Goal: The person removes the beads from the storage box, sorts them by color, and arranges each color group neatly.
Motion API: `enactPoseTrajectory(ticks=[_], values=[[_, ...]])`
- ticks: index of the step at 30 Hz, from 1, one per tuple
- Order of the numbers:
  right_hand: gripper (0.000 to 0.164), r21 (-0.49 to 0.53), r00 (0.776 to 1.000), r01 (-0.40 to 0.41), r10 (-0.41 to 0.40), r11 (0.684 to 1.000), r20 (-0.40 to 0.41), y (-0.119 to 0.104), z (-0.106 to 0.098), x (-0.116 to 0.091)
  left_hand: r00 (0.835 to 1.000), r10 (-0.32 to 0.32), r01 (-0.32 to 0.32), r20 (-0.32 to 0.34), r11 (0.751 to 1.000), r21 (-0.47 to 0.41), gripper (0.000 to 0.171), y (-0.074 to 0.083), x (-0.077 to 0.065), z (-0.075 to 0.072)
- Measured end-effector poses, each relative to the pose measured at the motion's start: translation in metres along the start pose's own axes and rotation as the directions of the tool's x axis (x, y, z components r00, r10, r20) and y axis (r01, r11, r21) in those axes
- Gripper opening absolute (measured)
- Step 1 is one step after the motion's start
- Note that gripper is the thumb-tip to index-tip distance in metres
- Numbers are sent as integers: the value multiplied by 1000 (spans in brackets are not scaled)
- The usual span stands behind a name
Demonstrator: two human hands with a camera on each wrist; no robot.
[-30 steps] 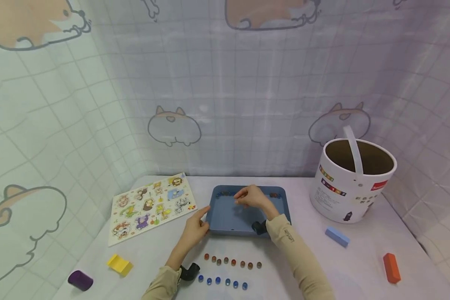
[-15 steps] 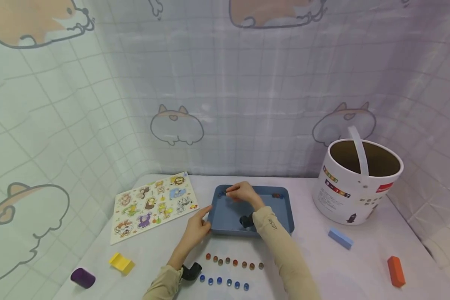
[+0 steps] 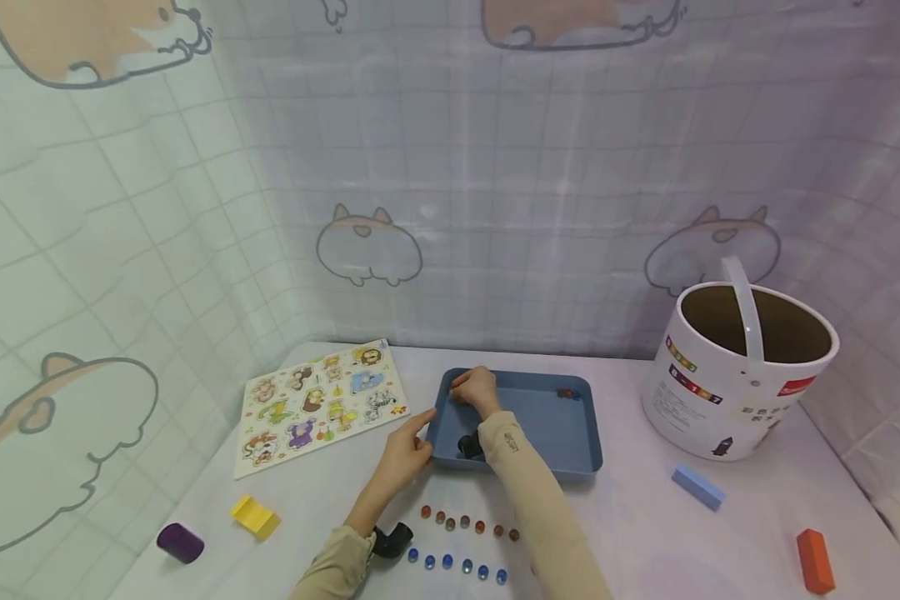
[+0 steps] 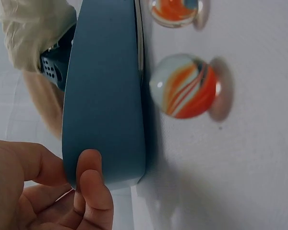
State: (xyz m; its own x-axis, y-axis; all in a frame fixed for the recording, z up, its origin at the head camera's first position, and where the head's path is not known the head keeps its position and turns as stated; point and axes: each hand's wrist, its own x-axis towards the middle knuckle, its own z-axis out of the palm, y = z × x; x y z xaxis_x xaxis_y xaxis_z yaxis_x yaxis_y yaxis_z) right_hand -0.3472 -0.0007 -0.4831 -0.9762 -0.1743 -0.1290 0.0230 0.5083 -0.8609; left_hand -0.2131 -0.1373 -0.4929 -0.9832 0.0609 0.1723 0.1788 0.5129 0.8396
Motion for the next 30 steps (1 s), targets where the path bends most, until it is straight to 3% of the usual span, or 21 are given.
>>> enactPoseTrajectory(ticks=[5,8,14,17,22,30], values=[[20,-66,1000,13,-12,998,11,-1,0,0,1000,-7,7,-9,1000,-1,60,3,1,4],[21,-55,999,14,-12,998,46,-4,-8,-3,1000,-19,19,-11,1000,0,61,4,1,5],[30,136,989,73,-90,988,121,-8,-50,-20,997,-76,76,-20,997,8,59,5,0,3],[36,156,980,116,-139,981,144,0,-78,-38,995,-97,97,-14,995,-10,59,5,0,3],[37,131,972,153,-173,980,159,20,-121,-87,995,-96,96,1,995,-16,60,5,0,2],[40,151,928,238,-270,959,256,61,-152,-152,996,-90,89,-15,996,-18,60,5,2,2]])
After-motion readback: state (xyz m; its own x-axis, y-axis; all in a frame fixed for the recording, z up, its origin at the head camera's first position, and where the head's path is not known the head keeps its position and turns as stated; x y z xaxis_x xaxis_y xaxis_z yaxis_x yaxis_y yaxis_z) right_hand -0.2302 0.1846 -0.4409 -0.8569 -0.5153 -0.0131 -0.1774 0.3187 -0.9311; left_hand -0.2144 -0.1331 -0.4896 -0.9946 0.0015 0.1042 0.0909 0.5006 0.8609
